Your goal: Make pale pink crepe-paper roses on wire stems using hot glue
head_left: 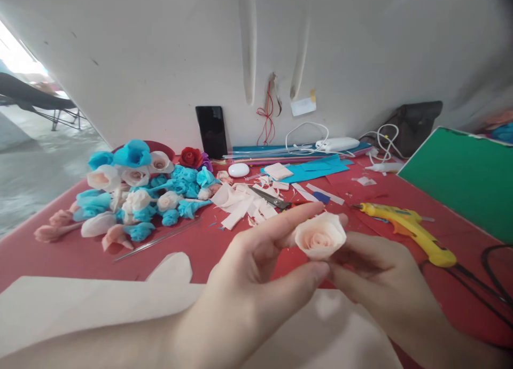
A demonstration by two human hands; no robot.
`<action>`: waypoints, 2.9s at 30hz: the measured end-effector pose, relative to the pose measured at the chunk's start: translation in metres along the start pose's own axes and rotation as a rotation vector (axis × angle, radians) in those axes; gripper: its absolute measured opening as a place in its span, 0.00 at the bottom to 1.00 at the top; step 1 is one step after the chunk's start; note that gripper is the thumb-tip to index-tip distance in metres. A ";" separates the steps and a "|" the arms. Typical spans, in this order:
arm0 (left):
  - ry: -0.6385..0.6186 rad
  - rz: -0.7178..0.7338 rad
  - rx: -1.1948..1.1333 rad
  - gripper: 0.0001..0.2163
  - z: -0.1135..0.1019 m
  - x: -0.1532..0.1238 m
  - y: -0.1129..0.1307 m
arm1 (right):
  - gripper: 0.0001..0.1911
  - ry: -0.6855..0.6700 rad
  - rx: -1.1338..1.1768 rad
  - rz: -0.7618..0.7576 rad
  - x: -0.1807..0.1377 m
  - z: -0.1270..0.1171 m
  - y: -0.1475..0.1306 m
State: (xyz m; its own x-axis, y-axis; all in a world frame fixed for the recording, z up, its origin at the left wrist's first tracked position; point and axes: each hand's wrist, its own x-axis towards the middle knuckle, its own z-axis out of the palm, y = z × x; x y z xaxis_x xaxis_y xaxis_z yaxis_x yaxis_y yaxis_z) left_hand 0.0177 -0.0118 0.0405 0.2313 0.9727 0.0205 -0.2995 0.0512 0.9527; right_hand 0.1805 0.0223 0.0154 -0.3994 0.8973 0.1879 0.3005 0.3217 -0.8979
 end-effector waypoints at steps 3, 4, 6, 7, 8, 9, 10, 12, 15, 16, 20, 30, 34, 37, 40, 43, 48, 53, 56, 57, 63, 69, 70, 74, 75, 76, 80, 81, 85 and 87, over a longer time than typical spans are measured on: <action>-0.005 -0.038 -0.014 0.17 0.001 0.001 0.000 | 0.17 0.024 -0.023 -0.001 0.005 -0.001 -0.004; -0.008 -0.047 -0.022 0.17 0.002 0.001 0.001 | 0.17 0.029 -0.027 0.003 0.006 -0.001 -0.005; -0.004 -0.057 -0.047 0.16 0.003 0.002 0.001 | 0.18 0.035 -0.034 0.016 0.007 -0.002 -0.004; -0.003 -0.064 -0.063 0.16 0.004 0.002 0.001 | 0.18 0.037 -0.035 0.025 0.006 -0.002 -0.003; -0.001 -0.072 -0.082 0.15 0.005 0.002 0.001 | 0.18 0.036 -0.033 0.037 0.005 -0.002 -0.002; 0.002 -0.084 -0.102 0.14 0.005 0.002 0.001 | 0.18 0.030 -0.029 0.052 0.003 -0.002 0.000; 0.000 -0.099 -0.120 0.13 0.005 0.002 0.001 | 0.18 0.020 -0.022 0.071 0.001 -0.001 0.002; -0.007 -0.132 -0.146 0.12 0.004 0.002 0.001 | 0.18 -0.031 -0.001 0.113 -0.002 -0.001 0.003; -0.016 -0.109 -0.134 0.08 -0.001 0.003 0.002 | 0.16 -0.052 0.056 0.177 -0.003 0.000 0.000; -0.005 -0.085 -0.116 0.05 -0.003 0.004 0.003 | 0.15 -0.038 0.083 0.203 -0.003 0.001 -0.002; 0.080 -0.057 -0.042 0.06 -0.009 0.007 0.005 | 0.16 -0.033 0.162 0.318 -0.002 0.001 -0.009; -0.016 -0.119 -0.204 0.02 -0.004 0.008 -0.003 | 0.19 -0.100 0.212 0.276 0.001 -0.001 -0.002; -0.130 -0.017 -0.335 0.07 -0.006 0.012 -0.002 | 0.16 -0.053 0.239 0.257 0.003 -0.006 -0.002; -0.100 0.049 -0.353 0.13 -0.009 0.018 -0.001 | 0.18 -0.058 0.328 0.297 0.005 -0.013 0.001; -0.063 0.036 -0.220 0.13 -0.016 0.023 -0.002 | 0.18 -0.138 0.409 0.323 0.006 -0.019 0.003; -0.101 0.010 0.018 0.06 -0.024 0.026 -0.004 | 0.16 -0.167 0.460 0.326 0.008 -0.020 0.001; -0.178 0.080 0.195 0.04 -0.028 0.026 -0.002 | 0.16 -0.214 0.465 0.354 0.006 -0.018 -0.002; -0.139 0.091 0.196 0.01 -0.022 0.024 -0.001 | 0.18 -0.275 0.482 0.355 0.007 -0.015 -0.003; -0.128 0.090 0.203 0.02 -0.021 0.024 -0.002 | 0.18 -0.290 0.500 0.355 0.006 -0.015 -0.006; -0.132 0.082 0.199 0.02 -0.021 0.024 -0.003 | 0.17 -0.301 0.513 0.357 0.006 -0.015 -0.007; -0.235 0.030 0.150 0.01 -0.028 0.023 -0.006 | 0.17 -0.343 0.581 0.386 0.006 -0.016 -0.012; -0.226 0.086 0.275 0.07 -0.024 0.025 0.007 | 0.21 -0.418 0.463 0.394 0.007 -0.020 -0.009; -0.224 0.090 0.299 0.07 -0.023 0.025 0.010 | 0.21 -0.428 0.460 0.402 0.008 -0.021 -0.010; -0.234 0.071 0.470 0.07 -0.024 0.026 0.016 | 0.14 -0.445 0.459 0.438 0.011 -0.024 -0.016; -0.240 0.064 0.522 0.08 -0.026 0.026 0.015 | 0.11 -0.448 0.451 0.452 0.013 -0.025 -0.017; -0.247 0.071 0.564 0.09 -0.027 0.025 0.014 | 0.10 -0.453 0.434 0.467 0.014 -0.025 -0.018; -0.294 0.204 0.694 0.09 -0.031 0.024 0.010 | 0.08 -0.546 0.343 0.470 0.017 -0.029 -0.014; -0.304 0.259 0.742 0.09 -0.031 0.024 0.009 | 0.08 -0.579 0.329 0.451 0.018 -0.030 -0.012; -0.362 0.483 0.936 0.06 -0.031 0.025 0.009 | 0.08 -0.613 0.272 0.439 0.018 -0.032 -0.010; -0.389 0.584 0.997 0.06 -0.033 0.026 0.009 | 0.08 -0.592 0.244 0.479 0.019 -0.032 -0.012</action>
State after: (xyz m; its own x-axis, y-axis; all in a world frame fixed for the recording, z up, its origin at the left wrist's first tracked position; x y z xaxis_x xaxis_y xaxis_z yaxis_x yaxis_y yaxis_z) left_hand -0.0097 0.0215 0.0392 0.6125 0.6499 0.4500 0.3511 -0.7336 0.5818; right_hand 0.1970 0.0450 0.0429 -0.6889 0.5900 -0.4211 0.3848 -0.1946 -0.9022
